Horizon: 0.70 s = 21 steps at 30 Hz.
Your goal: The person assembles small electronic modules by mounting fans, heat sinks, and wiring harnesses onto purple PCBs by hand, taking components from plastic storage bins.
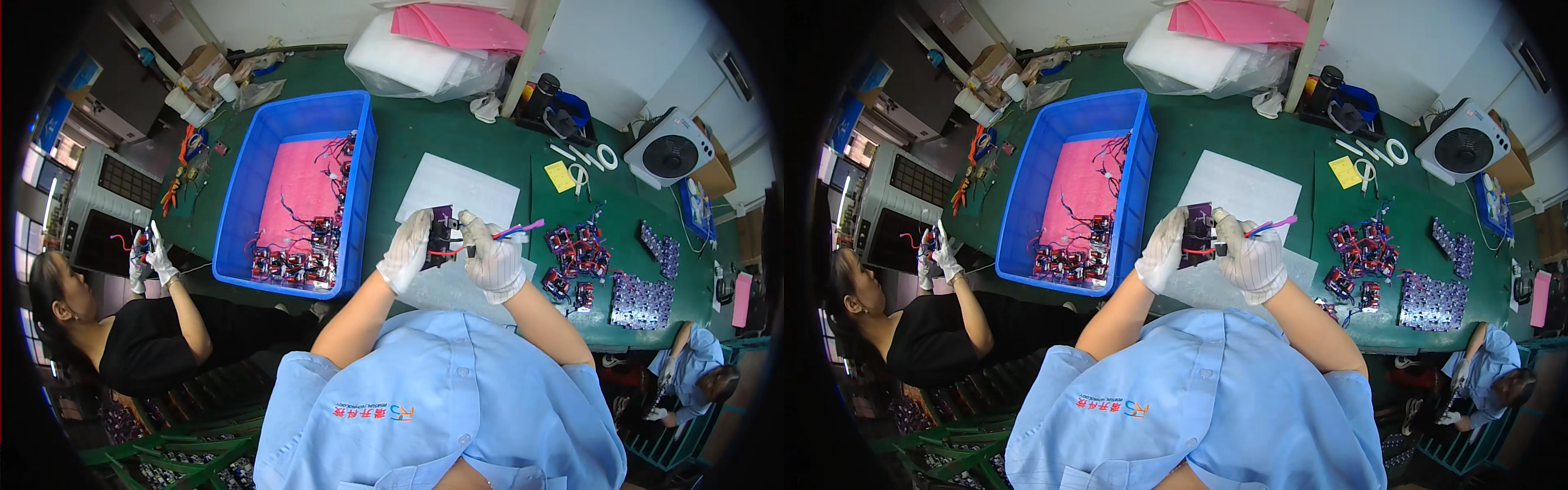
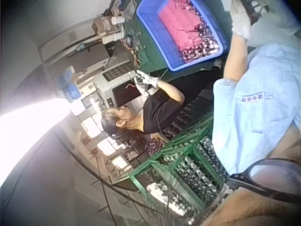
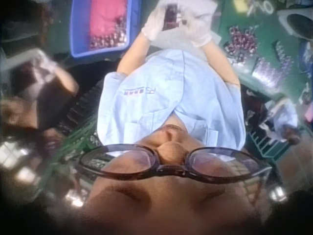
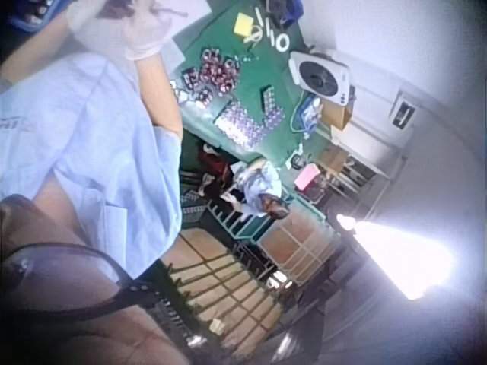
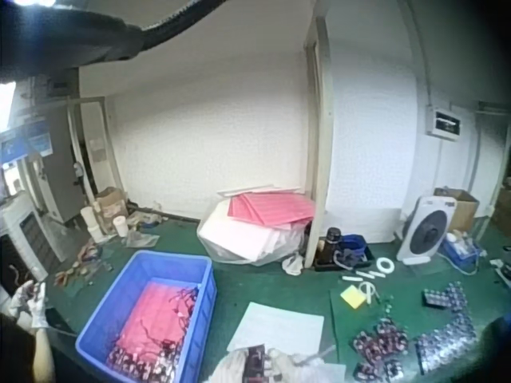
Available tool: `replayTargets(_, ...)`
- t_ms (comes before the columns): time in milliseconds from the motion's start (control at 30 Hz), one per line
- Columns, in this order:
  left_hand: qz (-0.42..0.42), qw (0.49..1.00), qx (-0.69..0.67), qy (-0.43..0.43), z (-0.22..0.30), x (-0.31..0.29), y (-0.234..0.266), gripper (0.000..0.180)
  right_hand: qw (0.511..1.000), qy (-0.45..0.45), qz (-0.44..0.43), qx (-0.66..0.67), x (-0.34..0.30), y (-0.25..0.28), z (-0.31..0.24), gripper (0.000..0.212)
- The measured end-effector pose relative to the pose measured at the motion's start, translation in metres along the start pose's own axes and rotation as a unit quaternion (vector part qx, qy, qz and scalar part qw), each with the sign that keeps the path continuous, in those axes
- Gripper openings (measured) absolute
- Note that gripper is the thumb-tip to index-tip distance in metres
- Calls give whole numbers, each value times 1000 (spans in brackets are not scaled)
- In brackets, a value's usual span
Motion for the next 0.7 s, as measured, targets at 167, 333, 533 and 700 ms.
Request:
replayTargets(167, -256, 935, -110, 221, -34, -9, -34, 56, 998, 48, -41, -9, -3, -3, -1, 42)
replayTargets(333, -359, 868, -201, 277, -87, -14, -74, 50, 864, -264, -215, 370, -31, -59, 23, 24)
replayTargets(533, -237, 844, -341, 338, -79, -36, -75, 49, 931, -290, -76, 209, -31, -57, 67, 22)
replayTargets(700, -253, 892, -249, 280, -94, -44, -86, 38, 946, -212, -236, 59, -22, -64, 26, 22)
Point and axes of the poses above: each hand's wrist, its own x-axis towards the middle knuckle, its own y-axis out of the back of the hand, z = x × y, the point moved 7 cm from there along x, towards the middle knuckle, and after that the axes turned 10 degrees about x, right-handed, at the moved point
